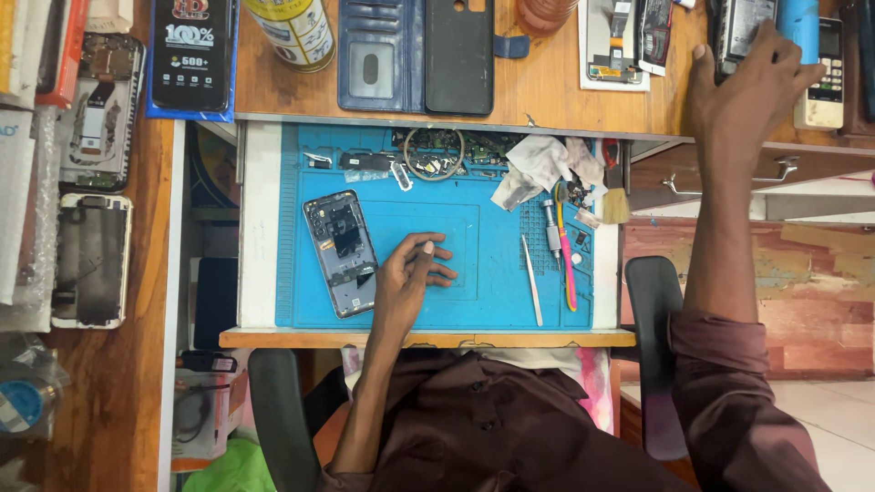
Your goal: The person removes a battery from a mobile phone chassis, cleans the back of a replacement screen with a cloth, and connects a ribbon cable to the internal motherboard.
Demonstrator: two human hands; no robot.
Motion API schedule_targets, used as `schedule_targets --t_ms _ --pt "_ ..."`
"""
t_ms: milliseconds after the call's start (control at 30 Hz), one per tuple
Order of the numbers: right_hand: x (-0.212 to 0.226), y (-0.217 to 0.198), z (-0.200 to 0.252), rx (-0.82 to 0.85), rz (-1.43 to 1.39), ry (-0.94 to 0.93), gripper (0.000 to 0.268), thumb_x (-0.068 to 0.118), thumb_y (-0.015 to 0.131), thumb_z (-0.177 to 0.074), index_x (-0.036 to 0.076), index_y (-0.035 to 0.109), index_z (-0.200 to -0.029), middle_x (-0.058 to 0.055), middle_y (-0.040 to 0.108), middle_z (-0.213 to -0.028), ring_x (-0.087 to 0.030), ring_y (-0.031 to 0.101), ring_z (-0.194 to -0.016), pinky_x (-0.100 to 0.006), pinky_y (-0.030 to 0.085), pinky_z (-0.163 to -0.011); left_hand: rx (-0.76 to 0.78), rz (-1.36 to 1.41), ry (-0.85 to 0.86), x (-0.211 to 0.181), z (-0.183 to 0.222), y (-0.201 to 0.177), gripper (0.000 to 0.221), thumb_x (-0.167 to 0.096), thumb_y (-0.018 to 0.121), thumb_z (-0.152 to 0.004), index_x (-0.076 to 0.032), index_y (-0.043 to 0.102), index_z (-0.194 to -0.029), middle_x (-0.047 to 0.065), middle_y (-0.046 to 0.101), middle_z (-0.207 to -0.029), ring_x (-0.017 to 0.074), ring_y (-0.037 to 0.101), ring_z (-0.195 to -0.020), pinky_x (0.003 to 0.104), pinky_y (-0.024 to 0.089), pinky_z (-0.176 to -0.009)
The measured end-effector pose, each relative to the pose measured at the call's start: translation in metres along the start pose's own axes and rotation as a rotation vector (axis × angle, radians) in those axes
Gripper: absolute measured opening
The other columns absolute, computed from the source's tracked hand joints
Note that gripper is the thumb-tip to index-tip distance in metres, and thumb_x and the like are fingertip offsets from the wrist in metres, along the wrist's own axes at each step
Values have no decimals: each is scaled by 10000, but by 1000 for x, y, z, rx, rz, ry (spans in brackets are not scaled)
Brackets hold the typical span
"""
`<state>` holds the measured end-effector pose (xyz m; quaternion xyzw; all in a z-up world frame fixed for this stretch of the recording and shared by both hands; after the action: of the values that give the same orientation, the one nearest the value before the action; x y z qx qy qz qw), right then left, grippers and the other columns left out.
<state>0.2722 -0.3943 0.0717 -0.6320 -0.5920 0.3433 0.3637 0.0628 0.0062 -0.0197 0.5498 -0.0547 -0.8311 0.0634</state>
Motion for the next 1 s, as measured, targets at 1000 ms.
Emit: schedule_targets --t_ms 1000 --pt "-5 -2 6 -5 -163 -42 750 108 668 -986 -3 287 -1623 -287 297 -1374 -500 321 -1276 -643 357 -1097 8 14 1 -1 -1 0 342 -259 503 -1058 -5 663 -1220 156 725 -1012 208 759 -819 318 643 -691"
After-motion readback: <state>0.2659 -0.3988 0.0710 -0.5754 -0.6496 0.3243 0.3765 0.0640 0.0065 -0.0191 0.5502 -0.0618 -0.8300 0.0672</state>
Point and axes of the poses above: each hand's wrist, its own z-axis away from the middle knuckle, its own y-axis out of the palm, x = y × z, the point moved 5 cm from there along -z, towards the middle knuckle
